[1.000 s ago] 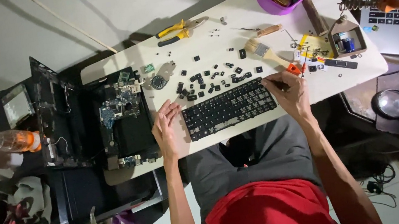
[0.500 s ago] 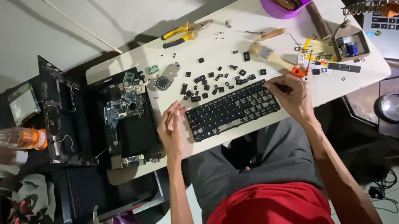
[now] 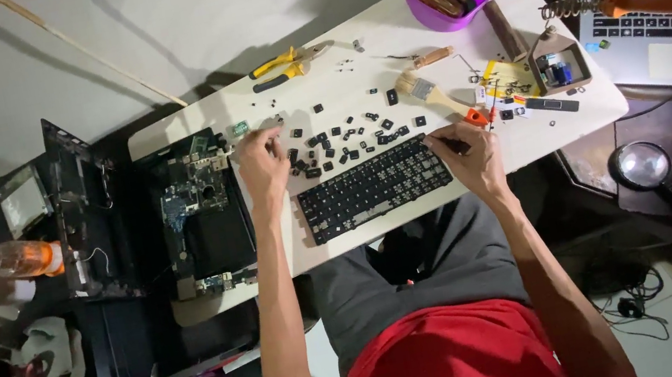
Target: Manually reinstalling individual keycaps onto a laptop keyboard frame during a repair.
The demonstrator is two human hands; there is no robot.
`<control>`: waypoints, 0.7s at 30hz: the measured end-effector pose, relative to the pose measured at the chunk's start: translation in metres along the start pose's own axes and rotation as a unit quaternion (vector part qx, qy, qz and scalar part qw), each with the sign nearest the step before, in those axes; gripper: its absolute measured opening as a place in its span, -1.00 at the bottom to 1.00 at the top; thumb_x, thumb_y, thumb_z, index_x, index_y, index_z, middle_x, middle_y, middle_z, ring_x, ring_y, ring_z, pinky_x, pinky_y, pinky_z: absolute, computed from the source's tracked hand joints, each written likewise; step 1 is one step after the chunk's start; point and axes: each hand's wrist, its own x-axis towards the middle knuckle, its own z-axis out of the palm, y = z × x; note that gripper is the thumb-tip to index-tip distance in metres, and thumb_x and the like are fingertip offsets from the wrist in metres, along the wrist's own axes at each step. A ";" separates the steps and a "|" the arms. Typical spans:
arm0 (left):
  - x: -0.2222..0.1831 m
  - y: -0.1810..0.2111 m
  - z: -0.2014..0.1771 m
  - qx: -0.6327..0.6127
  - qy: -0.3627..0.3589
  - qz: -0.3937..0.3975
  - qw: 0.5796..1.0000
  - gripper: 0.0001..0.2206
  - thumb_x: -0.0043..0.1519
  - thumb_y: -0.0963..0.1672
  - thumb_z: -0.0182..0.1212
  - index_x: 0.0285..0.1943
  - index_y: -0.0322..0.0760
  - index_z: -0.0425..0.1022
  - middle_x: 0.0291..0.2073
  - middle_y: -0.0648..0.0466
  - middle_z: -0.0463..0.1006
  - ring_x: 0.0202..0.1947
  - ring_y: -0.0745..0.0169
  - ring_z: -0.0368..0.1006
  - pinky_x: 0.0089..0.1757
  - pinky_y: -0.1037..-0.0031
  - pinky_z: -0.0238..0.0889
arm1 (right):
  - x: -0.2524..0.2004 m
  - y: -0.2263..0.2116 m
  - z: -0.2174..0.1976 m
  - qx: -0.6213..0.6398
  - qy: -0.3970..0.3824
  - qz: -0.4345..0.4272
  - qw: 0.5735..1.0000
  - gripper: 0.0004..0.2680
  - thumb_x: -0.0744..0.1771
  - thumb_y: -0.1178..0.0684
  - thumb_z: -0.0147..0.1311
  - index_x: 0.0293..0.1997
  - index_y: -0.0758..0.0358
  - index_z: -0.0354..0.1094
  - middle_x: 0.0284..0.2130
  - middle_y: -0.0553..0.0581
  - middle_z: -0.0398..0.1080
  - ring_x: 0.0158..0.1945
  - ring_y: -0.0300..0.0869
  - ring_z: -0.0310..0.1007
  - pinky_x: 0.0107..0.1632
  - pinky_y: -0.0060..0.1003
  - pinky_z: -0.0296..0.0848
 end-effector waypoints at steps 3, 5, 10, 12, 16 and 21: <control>0.007 -0.019 0.003 0.046 -0.016 0.045 0.998 -0.86 0.19 -0.19 0.31 -0.12 -0.07 0.67 -0.25 0.12 0.55 -0.21 0.06 0.57 -0.18 0.30 0.47 | -0.001 0.007 0.002 -0.001 0.000 -0.003 1.000 -0.93 0.32 0.15 0.34 -0.22 0.29 0.58 -0.47 0.17 0.51 -0.40 -0.23 0.46 -0.36 -0.36 0.40; 0.011 -0.015 -0.002 0.059 -0.027 0.051 0.997 -0.91 0.20 -0.15 0.33 -0.15 -0.09 0.68 -0.27 0.09 0.56 -0.22 0.03 0.58 -0.17 0.29 0.47 | -0.001 0.014 0.002 -0.002 -0.009 -0.005 1.000 -0.93 0.32 0.14 0.34 -0.21 0.28 0.58 -0.45 0.17 0.52 -0.39 -0.22 0.48 -0.35 -0.36 0.42; 0.016 -0.018 0.023 0.098 -0.052 0.044 0.993 -0.78 0.17 0.04 0.42 -0.18 -0.07 0.70 -0.32 0.12 0.55 -0.25 0.08 0.58 -0.19 0.30 0.47 | 0.002 0.008 -0.002 -0.005 -0.013 -0.008 1.000 -0.92 0.31 0.13 0.34 -0.19 0.27 0.59 -0.43 0.20 0.53 -0.35 -0.16 0.53 -0.31 -0.34 0.47; 0.017 -0.008 0.030 0.132 -0.052 0.014 0.990 -0.72 0.14 0.10 0.42 -0.20 -0.06 0.71 -0.31 0.10 0.60 -0.25 0.03 0.62 -0.18 0.25 0.48 | 0.003 0.004 -0.003 0.012 -0.006 -0.012 1.000 -0.91 0.28 0.17 0.35 -0.21 0.29 0.59 -0.44 0.30 0.53 -0.34 0.02 0.59 -0.31 -0.25 0.52; 0.015 -0.007 0.042 0.119 -0.058 -0.014 0.991 -0.72 0.17 0.07 0.40 -0.14 -0.10 0.70 -0.30 0.04 0.66 -0.21 0.00 0.62 -0.12 0.22 0.45 | 0.002 0.017 0.000 0.021 0.013 -0.011 1.000 -0.92 0.29 0.16 0.35 -0.22 0.30 0.59 -0.46 0.29 0.52 -0.33 -0.01 0.59 -0.29 -0.26 0.54; 0.015 0.002 0.039 0.088 -0.052 -0.075 0.992 -0.83 0.21 -0.02 0.39 -0.14 -0.10 0.68 -0.28 0.09 0.66 -0.25 -0.05 0.62 -0.19 0.10 0.49 | 0.003 0.017 0.001 0.032 0.004 -0.024 0.999 -0.94 0.29 0.15 0.33 -0.25 0.26 0.60 -0.48 0.21 0.52 -0.43 -0.09 0.56 -0.38 -0.32 0.49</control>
